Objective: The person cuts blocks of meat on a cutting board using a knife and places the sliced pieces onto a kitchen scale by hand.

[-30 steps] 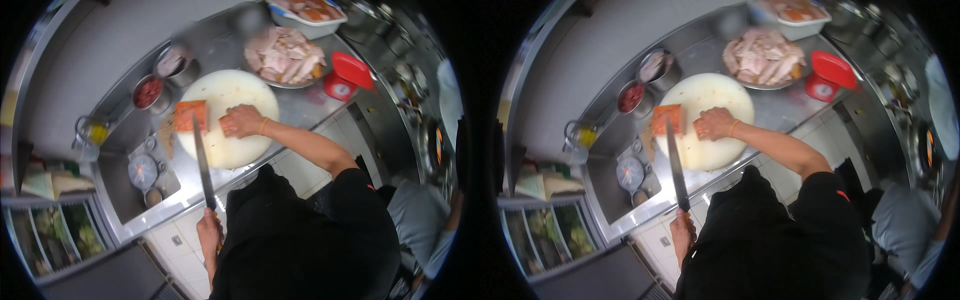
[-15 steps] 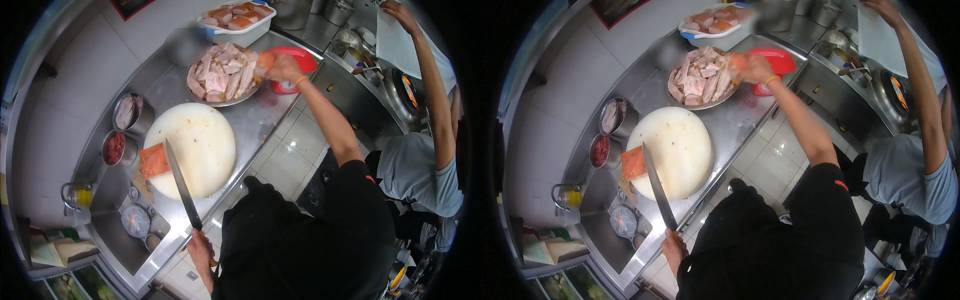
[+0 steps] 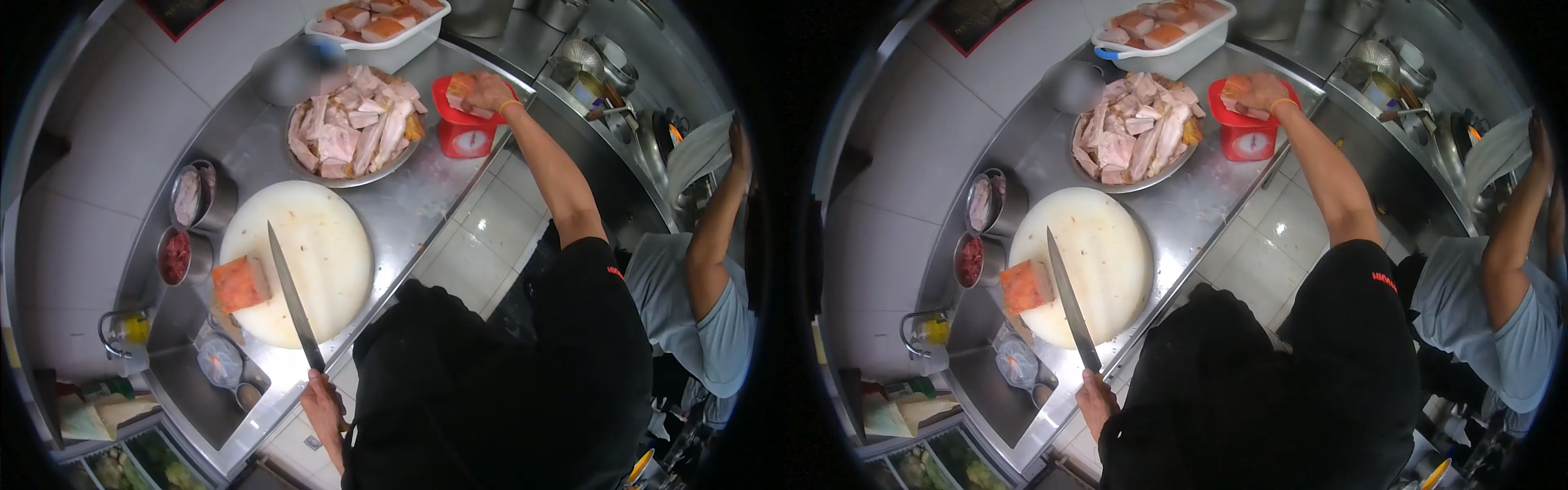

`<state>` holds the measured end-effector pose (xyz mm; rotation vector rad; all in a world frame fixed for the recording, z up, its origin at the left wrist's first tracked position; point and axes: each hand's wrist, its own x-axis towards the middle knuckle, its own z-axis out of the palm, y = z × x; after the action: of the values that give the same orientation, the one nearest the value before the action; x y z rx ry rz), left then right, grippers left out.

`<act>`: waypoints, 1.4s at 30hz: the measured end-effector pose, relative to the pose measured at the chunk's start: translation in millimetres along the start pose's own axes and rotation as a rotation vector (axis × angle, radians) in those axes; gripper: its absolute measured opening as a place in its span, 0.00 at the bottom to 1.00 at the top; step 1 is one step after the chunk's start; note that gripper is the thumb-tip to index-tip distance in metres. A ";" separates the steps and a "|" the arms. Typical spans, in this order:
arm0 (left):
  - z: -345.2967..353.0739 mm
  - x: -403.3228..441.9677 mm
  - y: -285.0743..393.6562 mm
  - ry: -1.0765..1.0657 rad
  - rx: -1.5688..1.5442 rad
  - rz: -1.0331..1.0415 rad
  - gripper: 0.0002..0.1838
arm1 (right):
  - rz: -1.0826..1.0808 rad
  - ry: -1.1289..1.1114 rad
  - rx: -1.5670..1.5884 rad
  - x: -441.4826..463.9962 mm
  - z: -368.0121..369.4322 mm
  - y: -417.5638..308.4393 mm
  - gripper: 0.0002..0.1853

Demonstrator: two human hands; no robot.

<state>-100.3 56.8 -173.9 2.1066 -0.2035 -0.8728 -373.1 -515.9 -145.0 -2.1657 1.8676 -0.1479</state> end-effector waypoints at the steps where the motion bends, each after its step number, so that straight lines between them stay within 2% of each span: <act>1: 4.2 -2.8 4.5 0.006 0.008 -0.023 0.35 | 0.000 -0.016 -0.004 -0.4 2.3 1.9 0.43; 4: 16.7 -7.0 13.6 0.015 0.012 -0.047 0.37 | -0.069 -0.002 0.080 -2.0 7.6 7.1 0.42; 7: 23.8 -7.1 19.5 0.006 0.045 -0.030 0.36 | -0.078 -0.024 0.066 2.2 8.1 12.0 0.48; 10: 23.6 -1.4 15.8 -0.026 0.055 -0.023 0.36 | -0.155 0.124 0.033 22.0 19.2 28.2 0.53; 13: 18.8 0.1 15.0 -0.020 0.108 0.003 0.37 | -0.145 0.100 0.040 4.2 -4.6 18.7 0.54; 23: -13.8 0.0 -17.4 -0.046 0.026 -0.013 0.33 | -0.102 0.060 0.027 6.5 8.7 11.4 0.57; 26: -18.1 -4.1 -19.7 -0.023 0.003 -0.043 0.33 | -0.149 0.090 -0.070 4.8 8.8 2.1 0.56; 32: -30.6 -7.5 -31.3 -0.026 -0.031 -0.044 0.33 | -0.180 0.005 -0.161 17.4 17.4 5.9 0.51; 34: -35.5 -9.1 -35.3 -0.028 -0.054 -0.052 0.33 | -0.193 0.077 -0.144 26.9 20.0 12.6 0.47; 36: -40.6 -12.2 -37.9 -0.030 -0.042 -0.073 0.33 | -0.149 0.046 -0.087 16.6 -0.2 -2.4 0.43; 39: -44.0 -16.8 -44.2 -0.025 -0.087 -0.121 0.33 | -0.140 0.021 0.224 -2.4 -16.7 -28.9 0.41; 42: -44.5 -23.4 -38.5 -0.029 -0.180 -0.157 0.33 | -0.296 -0.237 0.813 -48.4 -4.0 -75.2 0.35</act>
<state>-94.7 119.9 -172.1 1.9623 0.0259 -0.9768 -310.2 -459.4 -115.7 -1.7491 1.0675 -0.5692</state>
